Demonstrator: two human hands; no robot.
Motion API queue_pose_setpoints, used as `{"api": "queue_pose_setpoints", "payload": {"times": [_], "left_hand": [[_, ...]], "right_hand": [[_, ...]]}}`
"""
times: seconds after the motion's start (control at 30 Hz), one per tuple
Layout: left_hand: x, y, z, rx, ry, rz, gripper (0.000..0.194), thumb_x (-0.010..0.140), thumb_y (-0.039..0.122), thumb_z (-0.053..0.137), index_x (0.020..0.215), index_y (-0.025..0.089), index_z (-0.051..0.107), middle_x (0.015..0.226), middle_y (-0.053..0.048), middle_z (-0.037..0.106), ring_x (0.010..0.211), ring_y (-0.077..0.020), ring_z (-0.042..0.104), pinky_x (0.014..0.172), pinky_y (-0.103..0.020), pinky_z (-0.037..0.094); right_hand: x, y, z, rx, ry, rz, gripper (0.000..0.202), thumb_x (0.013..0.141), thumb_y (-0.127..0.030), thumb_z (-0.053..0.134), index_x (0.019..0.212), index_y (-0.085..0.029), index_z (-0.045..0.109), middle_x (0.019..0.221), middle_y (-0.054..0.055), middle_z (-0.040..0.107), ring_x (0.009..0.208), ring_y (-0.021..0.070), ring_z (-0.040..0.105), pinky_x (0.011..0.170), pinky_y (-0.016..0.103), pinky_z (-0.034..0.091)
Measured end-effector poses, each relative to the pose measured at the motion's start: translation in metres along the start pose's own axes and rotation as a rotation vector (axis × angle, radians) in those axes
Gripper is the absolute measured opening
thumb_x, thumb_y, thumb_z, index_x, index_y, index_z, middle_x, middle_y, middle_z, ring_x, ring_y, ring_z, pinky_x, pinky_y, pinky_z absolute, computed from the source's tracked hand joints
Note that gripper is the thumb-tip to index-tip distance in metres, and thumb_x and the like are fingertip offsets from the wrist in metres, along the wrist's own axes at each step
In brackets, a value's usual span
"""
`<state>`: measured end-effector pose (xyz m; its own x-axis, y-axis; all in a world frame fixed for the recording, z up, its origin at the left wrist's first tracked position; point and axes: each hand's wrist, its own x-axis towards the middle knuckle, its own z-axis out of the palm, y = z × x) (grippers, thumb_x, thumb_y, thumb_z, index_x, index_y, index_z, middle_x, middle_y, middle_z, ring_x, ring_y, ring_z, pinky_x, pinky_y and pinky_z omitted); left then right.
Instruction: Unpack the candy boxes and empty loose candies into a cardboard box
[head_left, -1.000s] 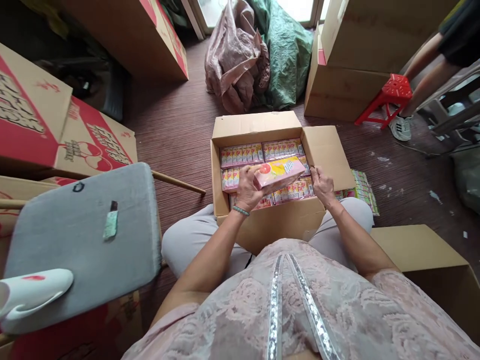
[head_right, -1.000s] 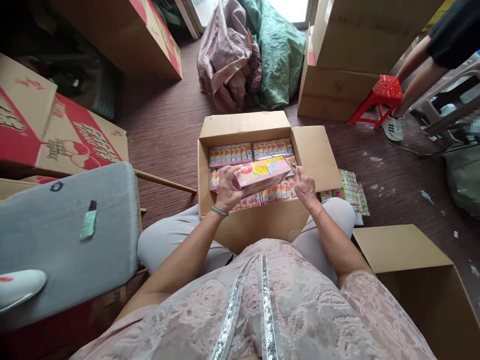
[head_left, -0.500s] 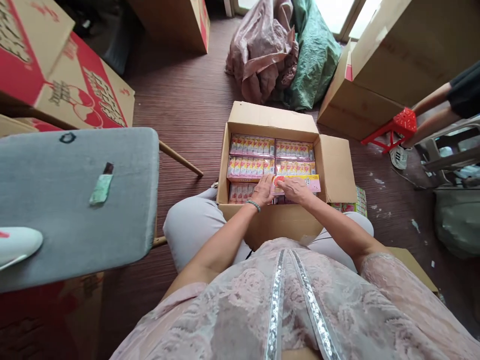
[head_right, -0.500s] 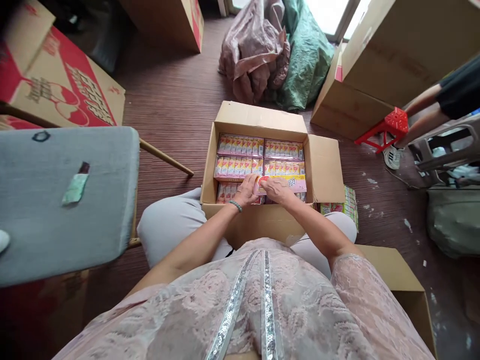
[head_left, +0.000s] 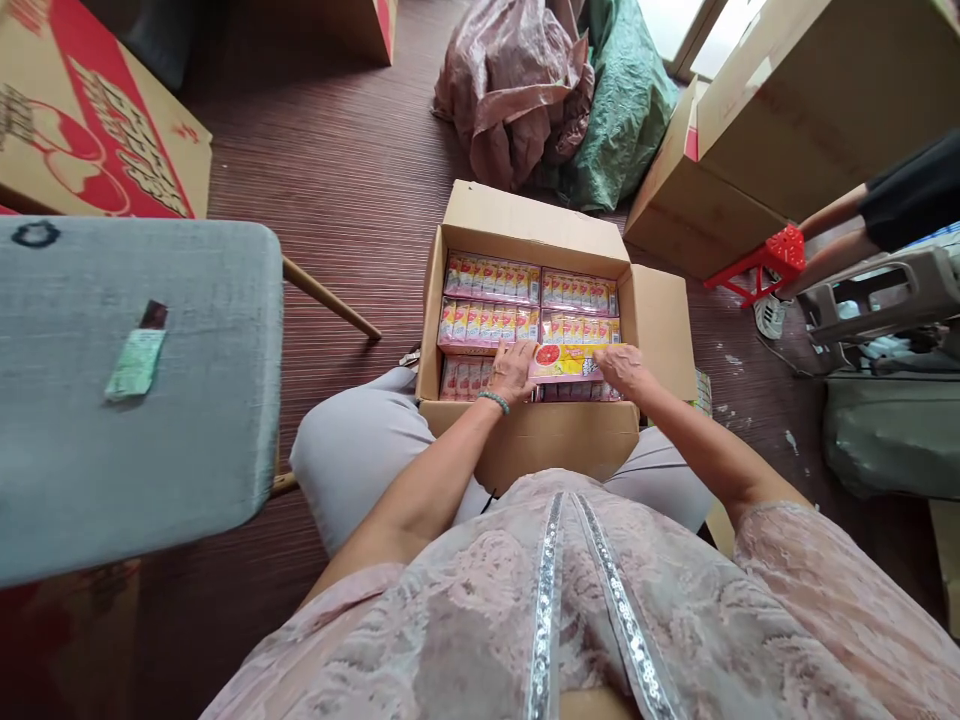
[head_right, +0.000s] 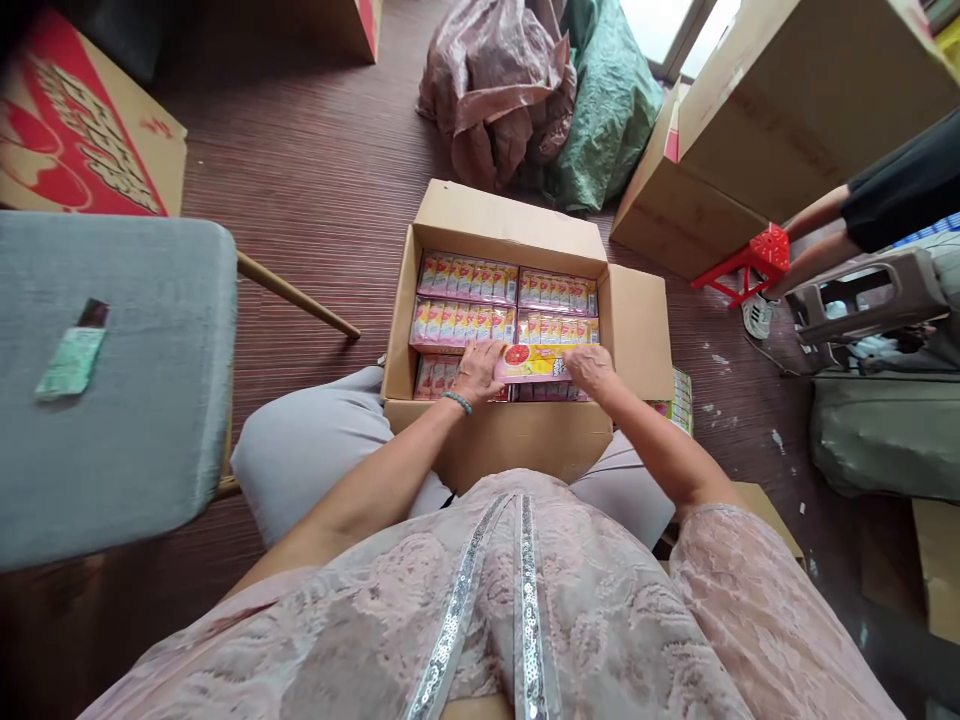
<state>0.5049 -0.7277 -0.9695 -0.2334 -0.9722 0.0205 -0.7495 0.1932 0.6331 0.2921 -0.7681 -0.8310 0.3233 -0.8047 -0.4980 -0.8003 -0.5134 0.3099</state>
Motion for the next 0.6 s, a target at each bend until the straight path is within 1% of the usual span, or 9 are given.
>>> {"api": "queue_pose_setpoints", "payload": {"times": [0.07, 0.13, 0.2, 0.23, 0.33, 0.37, 0.4, 0.5, 0.6], "left_hand": [[0.000, 0.002, 0.000, 0.007, 0.000, 0.006, 0.078, 0.071, 0.015, 0.064, 0.147, 0.011, 0.049, 0.150, -0.022, 0.054, 0.144, -0.0374, 0.047, 0.132, -0.057, 0.012], [0.000, 0.002, 0.002, 0.013, 0.015, 0.016, 0.077, 0.071, 0.014, 0.064, 0.147, 0.013, 0.050, 0.149, -0.020, 0.055, 0.144, -0.0364, 0.048, 0.132, -0.056, 0.014], [0.001, 0.001, 0.006, 0.011, 0.040, 0.019, 0.075, 0.071, 0.014, 0.064, 0.145, 0.015, 0.051, 0.147, -0.019, 0.057, 0.141, -0.0360, 0.050, 0.131, -0.055, 0.021], [0.001, -0.001, 0.008, 0.004, 0.054, 0.021, 0.073, 0.071, 0.014, 0.064, 0.144, 0.015, 0.052, 0.145, -0.018, 0.058, 0.139, -0.0361, 0.051, 0.129, -0.054, 0.026], [0.002, -0.009, 0.015, -0.030, 0.098, 0.046, 0.072, 0.070, 0.012, 0.064, 0.141, 0.014, 0.053, 0.140, -0.019, 0.060, 0.135, -0.0360, 0.054, 0.122, -0.048, 0.040], [0.003, -0.011, 0.017, -0.038, 0.113, 0.056, 0.073, 0.069, 0.011, 0.063, 0.141, 0.013, 0.053, 0.140, -0.019, 0.060, 0.134, -0.0357, 0.055, 0.120, -0.047, 0.042], [0.003, -0.014, 0.019, -0.041, 0.129, 0.062, 0.074, 0.068, 0.010, 0.063, 0.141, 0.014, 0.053, 0.140, -0.018, 0.060, 0.134, -0.0354, 0.055, 0.120, -0.046, 0.043], [0.002, -0.018, 0.022, -0.035, 0.156, 0.065, 0.076, 0.066, 0.011, 0.064, 0.142, 0.014, 0.052, 0.139, -0.018, 0.060, 0.132, -0.0355, 0.056, 0.119, -0.046, 0.045], [0.001, -0.019, 0.021, -0.025, 0.151, 0.071, 0.074, 0.068, 0.012, 0.064, 0.141, 0.012, 0.052, 0.140, -0.019, 0.059, 0.133, -0.0357, 0.056, 0.119, -0.046, 0.045]], "right_hand": [[-0.011, 0.028, 0.008, 0.004, -0.013, 0.042, 0.034, 0.101, -0.013, 0.047, 0.124, -0.016, 0.072, 0.113, 0.021, 0.074, 0.102, 0.0285, 0.071, 0.083, 0.034, 0.046], [-0.021, 0.048, 0.014, 0.030, -0.037, 0.041, 0.031, 0.102, -0.020, 0.052, 0.125, -0.022, 0.072, 0.117, 0.016, 0.075, 0.104, 0.0265, 0.071, 0.081, 0.031, 0.044], [-0.030, 0.059, 0.020, 0.077, -0.042, 0.066, 0.027, 0.104, -0.028, 0.052, 0.122, -0.025, 0.073, 0.115, 0.012, 0.076, 0.103, 0.0249, 0.071, 0.076, 0.029, 0.041], [-0.034, 0.062, 0.022, 0.101, -0.008, 0.111, 0.028, 0.106, -0.030, 0.049, 0.121, -0.024, 0.072, 0.114, 0.011, 0.076, 0.102, 0.0246, 0.070, 0.073, 0.028, 0.039], [-0.043, 0.063, 0.027, 0.138, 0.191, 0.300, 0.039, 0.110, -0.028, 0.034, 0.122, -0.019, 0.070, 0.115, 0.014, 0.075, 0.100, 0.0235, 0.069, 0.068, 0.029, 0.034], [-0.044, 0.060, 0.028, 0.143, 0.235, 0.317, 0.040, 0.110, -0.027, 0.032, 0.124, -0.018, 0.069, 0.116, 0.015, 0.075, 0.099, 0.0230, 0.069, 0.068, 0.029, 0.033], [-0.044, 0.057, 0.029, 0.146, 0.244, 0.295, 0.041, 0.110, -0.027, 0.032, 0.125, -0.018, 0.068, 0.116, 0.015, 0.074, 0.098, 0.0227, 0.069, 0.067, 0.029, 0.033], [-0.036, 0.043, 0.028, 0.150, 0.146, 0.116, 0.039, 0.110, -0.030, 0.034, 0.128, -0.019, 0.067, 0.117, 0.015, 0.074, 0.100, 0.0234, 0.070, 0.069, 0.029, 0.036], [-0.024, 0.033, 0.023, 0.109, 0.060, 0.045, 0.039, 0.108, -0.023, 0.035, 0.130, -0.019, 0.067, 0.120, 0.015, 0.074, 0.103, 0.0249, 0.071, 0.073, 0.029, 0.042]]}}
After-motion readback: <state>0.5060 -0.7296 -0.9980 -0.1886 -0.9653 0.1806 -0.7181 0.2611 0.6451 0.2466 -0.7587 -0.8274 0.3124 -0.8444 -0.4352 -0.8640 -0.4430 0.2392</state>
